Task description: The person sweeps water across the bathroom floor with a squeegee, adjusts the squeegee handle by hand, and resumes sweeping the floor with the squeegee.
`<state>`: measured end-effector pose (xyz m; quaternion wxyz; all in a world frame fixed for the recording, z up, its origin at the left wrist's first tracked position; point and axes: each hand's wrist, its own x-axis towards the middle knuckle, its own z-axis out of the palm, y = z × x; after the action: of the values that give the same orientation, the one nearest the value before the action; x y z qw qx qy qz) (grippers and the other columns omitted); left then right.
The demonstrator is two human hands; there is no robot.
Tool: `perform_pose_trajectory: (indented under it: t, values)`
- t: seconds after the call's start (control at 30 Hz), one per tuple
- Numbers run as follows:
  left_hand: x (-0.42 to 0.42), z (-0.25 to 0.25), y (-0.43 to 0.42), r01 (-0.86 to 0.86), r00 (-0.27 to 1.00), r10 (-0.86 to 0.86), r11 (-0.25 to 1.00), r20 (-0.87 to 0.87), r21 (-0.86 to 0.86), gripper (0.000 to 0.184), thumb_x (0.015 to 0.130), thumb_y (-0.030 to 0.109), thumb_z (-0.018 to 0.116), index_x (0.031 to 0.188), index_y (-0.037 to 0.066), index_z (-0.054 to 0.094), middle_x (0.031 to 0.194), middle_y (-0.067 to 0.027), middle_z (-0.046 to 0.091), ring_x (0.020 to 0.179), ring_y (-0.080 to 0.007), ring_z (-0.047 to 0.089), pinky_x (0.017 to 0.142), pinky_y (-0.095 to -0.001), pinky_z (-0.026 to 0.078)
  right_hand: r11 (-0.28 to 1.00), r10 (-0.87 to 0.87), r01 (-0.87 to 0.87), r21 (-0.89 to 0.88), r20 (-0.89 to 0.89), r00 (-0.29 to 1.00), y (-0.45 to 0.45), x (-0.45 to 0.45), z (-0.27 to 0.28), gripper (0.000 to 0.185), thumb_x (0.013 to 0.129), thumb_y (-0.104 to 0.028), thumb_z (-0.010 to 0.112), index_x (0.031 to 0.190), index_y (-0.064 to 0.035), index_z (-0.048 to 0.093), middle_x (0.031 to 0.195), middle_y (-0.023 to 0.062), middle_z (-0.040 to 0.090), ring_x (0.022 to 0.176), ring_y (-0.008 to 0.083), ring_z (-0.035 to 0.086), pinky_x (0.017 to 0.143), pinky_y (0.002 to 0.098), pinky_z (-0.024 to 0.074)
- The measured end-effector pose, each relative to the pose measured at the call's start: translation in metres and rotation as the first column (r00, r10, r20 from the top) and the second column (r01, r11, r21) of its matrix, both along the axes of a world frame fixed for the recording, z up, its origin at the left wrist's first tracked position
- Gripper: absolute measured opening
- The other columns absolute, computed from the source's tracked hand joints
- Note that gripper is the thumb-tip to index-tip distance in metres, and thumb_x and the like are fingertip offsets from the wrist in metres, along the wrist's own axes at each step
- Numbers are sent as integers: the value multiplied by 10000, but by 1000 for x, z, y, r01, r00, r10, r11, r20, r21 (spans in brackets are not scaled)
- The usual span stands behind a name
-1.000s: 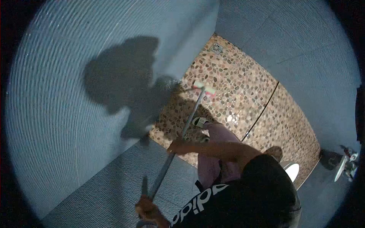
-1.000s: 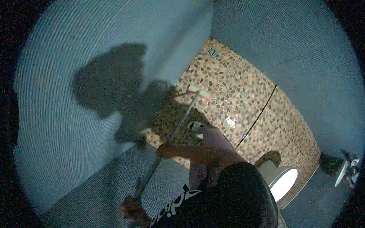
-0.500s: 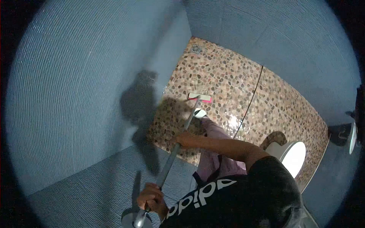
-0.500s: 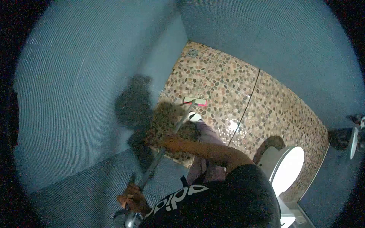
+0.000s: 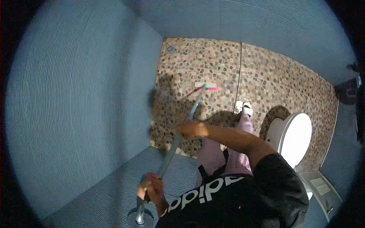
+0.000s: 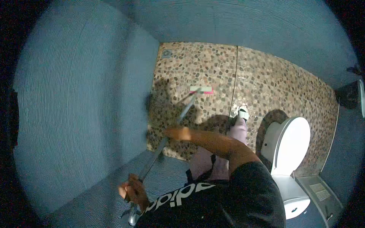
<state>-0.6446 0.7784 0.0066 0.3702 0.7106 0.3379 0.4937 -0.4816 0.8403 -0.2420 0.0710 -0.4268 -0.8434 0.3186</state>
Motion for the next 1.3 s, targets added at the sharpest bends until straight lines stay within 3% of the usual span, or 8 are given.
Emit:
perform_pose_trajectory:
  t: [0.37, 0.43, 0.5, 0.57, 0.63, 0.97, 1.13, 1.3]
  values:
    - [244, -38, -36, 309, 934, -345, 911, -95, -275, 178, 723, 40, 519, 896, 35, 481, 707, -84, 486, 671, -180, 491, 640, -311, 421, 758, -635, 587, -286, -120, 763, -21, 216, 3, 524, 763, -140, 486, 1235, -92, 264, 1260, 164, 236, 1066, 305, 389, 838, 408, 374]
    - [298, -67, -48, 619, 702, -624, 773, -343, -139, 260, 706, 61, 527, 961, 74, 482, 912, -112, 466, 873, -272, 437, 787, -379, 341, 370, -929, 224, -902, -351, 120, -94, 269, 62, 461, 815, -219, 441, 1225, -85, 280, 1218, 174, 319, 967, 281, 484, 770, 377, 431]
    - [345, -105, -74, 756, 530, -751, 629, -393, -183, 275, 668, 30, 537, 934, 90, 503, 930, -81, 456, 925, -266, 407, 824, -391, 282, 40, -949, -364, -930, 78, -305, -152, 303, 129, 391, 826, -200, 435, 1173, -47, 344, 981, 131, 516, 779, 199, 547, 604, 316, 481]
    - [365, -117, -102, 818, 439, -797, 546, -415, -182, 306, 630, -10, 558, 910, 104, 516, 936, -62, 452, 955, -240, 396, 823, -391, 270, 365, -898, -16, -931, -347, -272, -239, 318, 102, 377, 826, -178, 425, 1173, -52, 349, 874, 133, 540, 688, 189, 546, 534, 287, 468]
    - [378, -97, -122, 919, 362, -845, 395, -394, -3, 363, 579, -21, 545, 909, 129, 532, 1034, -49, 416, 998, -230, 361, 838, -364, 248, -101, -918, -91, -991, 128, -375, -254, 332, 122, 363, 824, -161, 410, 1167, -56, 354, 779, 110, 528, 544, 174, 520, 442, 263, 434]
    - [362, -148, -100, 826, -157, -951, 23, -268, -563, 703, 594, 83, 607, 1218, 153, 291, 1292, -89, 194, 1225, -271, 85, 950, -545, 79, -328, -748, -417, -848, 503, -434, -372, 266, 221, 481, 780, -161, 454, 1229, -147, 283, 635, 47, 458, 394, 88, 345, 329, 205, 284]
    - [345, -246, -7, 853, -89, -639, 347, -764, -390, 147, 638, 158, 598, 753, 247, 614, 769, 57, 540, 934, -165, 479, 887, -634, 53, -181, -884, -109, -977, 210, -417, -237, 226, 132, 463, 798, -155, 451, 1222, -56, 291, 663, 17, 447, 512, 86, 405, 441, 188, 342]
    - [348, -243, -21, 871, -253, -577, 213, -777, -442, 59, 585, 141, 571, 605, 185, 604, 653, -41, 533, 762, -227, 525, 832, -689, 51, -275, -850, -55, -960, 269, -453, -248, 225, 163, 429, 790, -171, 471, 1182, -44, 353, 661, 11, 459, 505, 67, 412, 437, 168, 336]
